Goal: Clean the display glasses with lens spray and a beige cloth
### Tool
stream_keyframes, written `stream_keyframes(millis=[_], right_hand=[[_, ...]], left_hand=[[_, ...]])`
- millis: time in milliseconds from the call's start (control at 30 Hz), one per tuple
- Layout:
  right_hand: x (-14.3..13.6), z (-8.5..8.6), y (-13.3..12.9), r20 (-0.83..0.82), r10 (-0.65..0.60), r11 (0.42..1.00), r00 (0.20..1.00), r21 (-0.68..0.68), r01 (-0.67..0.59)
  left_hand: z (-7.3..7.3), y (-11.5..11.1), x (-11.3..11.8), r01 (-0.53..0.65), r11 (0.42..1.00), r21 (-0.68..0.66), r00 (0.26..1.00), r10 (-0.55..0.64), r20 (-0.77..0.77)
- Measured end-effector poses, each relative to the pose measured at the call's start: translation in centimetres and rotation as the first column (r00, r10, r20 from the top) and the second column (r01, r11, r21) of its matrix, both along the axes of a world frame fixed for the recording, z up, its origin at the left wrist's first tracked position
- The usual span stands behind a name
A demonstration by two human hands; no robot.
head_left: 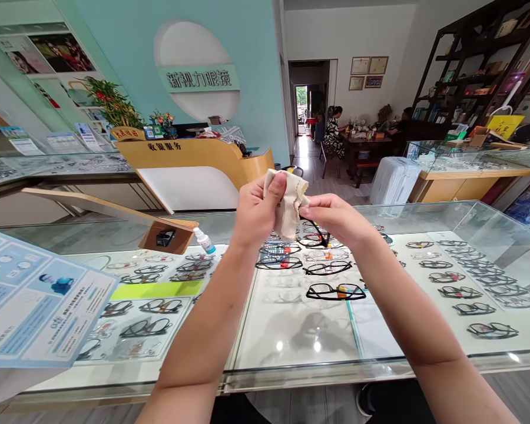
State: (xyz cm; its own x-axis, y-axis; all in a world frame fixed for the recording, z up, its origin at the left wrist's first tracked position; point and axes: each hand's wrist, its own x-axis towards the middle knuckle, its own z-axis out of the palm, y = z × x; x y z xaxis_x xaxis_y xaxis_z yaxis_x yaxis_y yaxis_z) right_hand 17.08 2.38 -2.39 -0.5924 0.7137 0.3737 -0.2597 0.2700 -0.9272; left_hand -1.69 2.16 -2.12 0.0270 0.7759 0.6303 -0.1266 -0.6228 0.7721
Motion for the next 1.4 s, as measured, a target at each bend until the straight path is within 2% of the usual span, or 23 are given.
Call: stream_keyframes(millis=[67,133,200,300,400,467,533,600,667,700,767,833,933,1000,1033,1100,1167,1233,1300,1400], right_hand=[[0.6,0.4,-0.1,0.002,-0.023,1.000,1.000,-0.004,0.023],[1.0,0.6,-0.2,-0.004,-0.029,0.999,1.000,-0.039,0.029],[0.9,0.7,-0.3,-0.021,-0.007,0.995,1.000,-0.104,0.005],[0.2,0.3,-0.5,-0.050,0.036,0.984,0.998,-0.173,-0.044],[-0.6,0.1,-0.6,-0.078,0.019,0.986,0.997,-0.162,-0.032],[-0.7,0.1,-0.6,-0.058,0.021,0.991,0.998,-0.132,-0.028],[-0.3,0.3,-0.5,-0.017,0.031,0.995,0.999,-0.097,-0.032],[0.4,0.6,-0.4,0.010,0.031,0.997,0.999,-0.074,-0.030],[1.1,0.8,-0.3,0.011,0.018,0.997,1.000,-0.077,-0.017],[1.3,0.8,-0.2,0.008,0.018,0.996,1.000,-0.092,-0.018],[1.4,0.7,-0.2,-0.003,0.039,0.990,0.999,-0.138,-0.039],[1.0,0.4,-0.3,-0.025,0.061,0.983,0.998,-0.171,-0.064],[0.0,0.1,-0.5,-0.057,0.089,0.985,0.994,-0.143,-0.097],[-0.2,0.1,-0.5,-0.040,0.110,0.988,0.993,-0.107,-0.114],[-0.2,0.2,-0.5,-0.024,0.113,0.988,0.993,-0.105,-0.115],[0.4,0.5,-0.4,-0.003,0.096,0.988,0.995,-0.122,-0.096],[1.1,0.7,-0.1,0.003,0.068,0.988,0.998,-0.139,-0.067],[1.7,0.7,0.2,0.007,0.051,0.987,0.999,-0.153,-0.049],[1.8,0.6,0.4,0.004,0.058,0.981,0.998,-0.188,-0.057],[1.1,0.1,0.4,-0.022,0.091,0.968,0.996,-0.232,-0.094]], left_hand=[[0.5,0.0,-1.2,0.165,0.981,-0.100,0.979,-0.175,-0.103],[0.8,-0.1,-2.1,0.241,0.960,-0.145,0.951,-0.263,-0.163],[0.7,-0.1,-2.2,0.210,0.974,-0.091,0.959,-0.223,-0.175],[0.2,-0.2,-1.1,0.074,0.996,0.040,0.991,-0.069,-0.118],[-0.5,-0.2,0.5,-0.084,0.990,0.117,0.996,0.086,-0.015],[-0.5,-0.2,0.9,-0.149,0.980,0.131,0.989,0.146,0.035],[-0.2,-0.3,0.6,-0.103,0.990,0.093,0.995,0.102,0.020],[0.2,-0.5,-0.3,0.052,0.999,-0.008,0.997,-0.052,-0.051],[0.6,-0.6,-1.3,0.203,0.972,-0.118,0.968,-0.217,-0.126],[0.7,-0.6,-1.6,0.234,0.962,-0.141,0.955,-0.255,-0.152],[0.6,-0.6,-1.6,0.208,0.974,-0.093,0.959,-0.221,-0.177],[0.2,-0.5,-0.8,0.103,0.994,0.021,0.985,-0.099,-0.144],[-0.3,-0.4,0.6,-0.079,0.986,0.146,0.996,0.084,-0.032],[-0.3,-0.4,0.9,-0.125,0.980,0.153,0.992,0.126,0.000],[-0.2,-0.4,0.7,-0.095,0.987,0.131,0.995,0.098,-0.016],[0.3,-0.4,-0.3,0.052,0.997,0.049,0.994,-0.047,-0.094],[0.8,-0.5,-1.6,0.211,0.976,-0.047,0.960,-0.216,-0.178],[1.2,-0.6,-2.5,0.282,0.952,-0.120,0.922,-0.303,-0.241],[1.2,-0.6,-2.7,0.266,0.956,-0.124,0.920,-0.290,-0.265],[0.5,-0.4,-1.6,0.146,0.989,-0.014,0.965,-0.145,-0.219]])
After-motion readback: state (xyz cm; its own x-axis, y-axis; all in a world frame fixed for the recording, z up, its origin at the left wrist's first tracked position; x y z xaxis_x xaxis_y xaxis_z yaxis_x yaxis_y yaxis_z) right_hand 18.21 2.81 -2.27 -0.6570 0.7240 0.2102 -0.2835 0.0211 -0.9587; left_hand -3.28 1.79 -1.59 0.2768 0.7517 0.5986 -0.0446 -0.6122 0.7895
